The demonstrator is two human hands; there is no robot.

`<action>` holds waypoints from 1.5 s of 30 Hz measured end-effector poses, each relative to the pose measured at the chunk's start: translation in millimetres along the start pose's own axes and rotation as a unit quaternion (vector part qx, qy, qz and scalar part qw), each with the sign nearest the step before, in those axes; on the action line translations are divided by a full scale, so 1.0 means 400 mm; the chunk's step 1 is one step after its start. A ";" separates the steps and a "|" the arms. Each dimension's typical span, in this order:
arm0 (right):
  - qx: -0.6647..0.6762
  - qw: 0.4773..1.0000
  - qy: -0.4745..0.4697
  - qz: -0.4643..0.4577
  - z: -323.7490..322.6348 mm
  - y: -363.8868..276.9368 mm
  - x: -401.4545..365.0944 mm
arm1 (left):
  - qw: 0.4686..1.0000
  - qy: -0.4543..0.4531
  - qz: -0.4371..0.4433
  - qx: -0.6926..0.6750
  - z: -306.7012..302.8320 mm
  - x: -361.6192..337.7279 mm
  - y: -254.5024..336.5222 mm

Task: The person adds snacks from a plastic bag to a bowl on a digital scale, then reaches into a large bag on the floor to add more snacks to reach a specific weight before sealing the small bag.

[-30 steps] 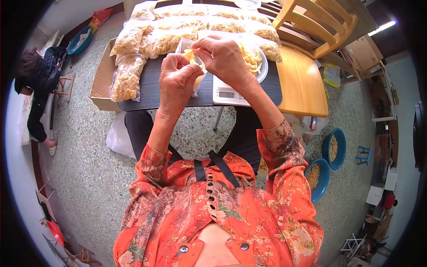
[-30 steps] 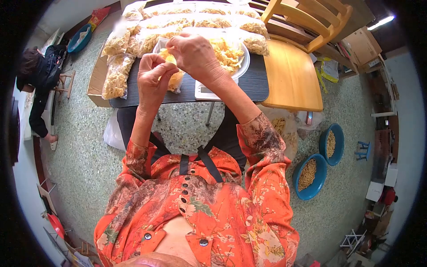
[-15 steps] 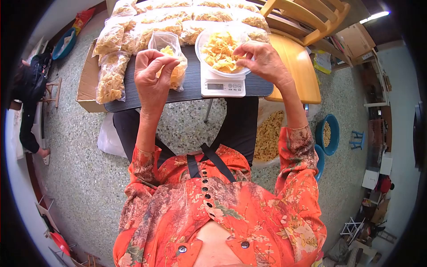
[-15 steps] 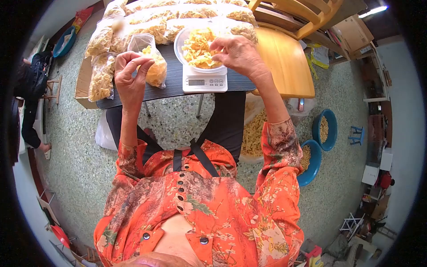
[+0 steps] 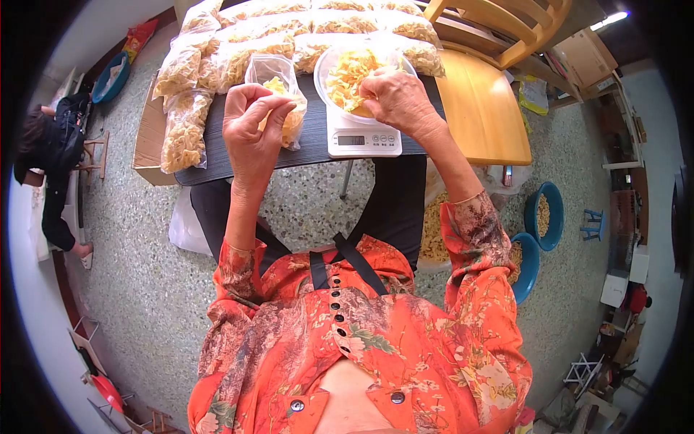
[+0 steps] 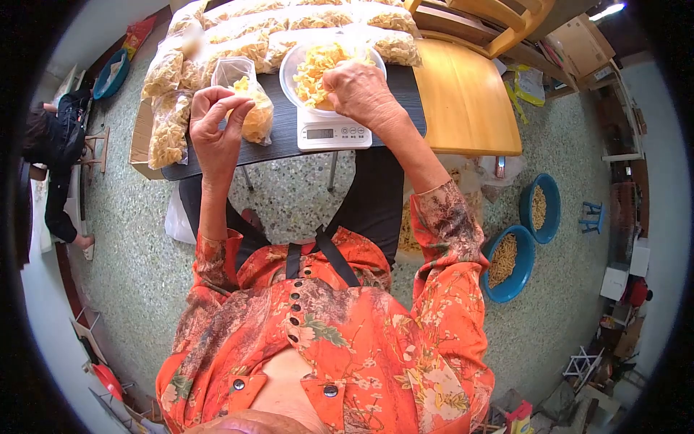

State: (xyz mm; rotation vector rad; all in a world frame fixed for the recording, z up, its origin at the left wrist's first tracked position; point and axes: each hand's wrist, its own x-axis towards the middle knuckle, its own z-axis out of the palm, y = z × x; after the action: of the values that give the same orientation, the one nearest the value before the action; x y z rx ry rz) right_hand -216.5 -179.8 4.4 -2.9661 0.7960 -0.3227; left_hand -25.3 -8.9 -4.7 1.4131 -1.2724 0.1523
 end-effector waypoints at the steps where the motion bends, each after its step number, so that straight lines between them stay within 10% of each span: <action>1: 0.014 1.000 0.018 -0.003 0.001 0.003 -0.001 | 1.000 -0.004 -0.004 -0.004 0.002 0.000 0.002; 10: 0.350 0.925 0.077 0.130 -0.047 0.074 0.002 | 1.000 -0.021 0.003 -0.014 0.008 0.003 0.006; 19: 0.672 0.679 0.114 0.273 -0.028 0.101 0.031 | 0.999 -0.034 0.008 -0.017 0.019 0.007 0.021; 23: 0.537 0.821 0.099 0.167 -0.014 0.104 0.024 | 0.999 -0.041 0.007 -0.016 0.018 0.009 0.019; 36: 0.669 0.683 0.259 0.135 -0.088 -0.112 0.088 | 0.998 -0.051 0.015 -0.015 0.029 0.009 -0.004; 45: 0.323 0.927 0.191 0.010 -0.034 -0.186 0.107 | 0.999 -0.042 0.024 0.003 0.012 0.004 -0.010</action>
State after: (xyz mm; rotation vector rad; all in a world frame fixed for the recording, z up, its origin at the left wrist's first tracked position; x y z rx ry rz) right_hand -146.6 -136.7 33.5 -2.2940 0.5858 -0.9708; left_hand -24.3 -14.8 -7.7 1.4086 -1.3768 0.1300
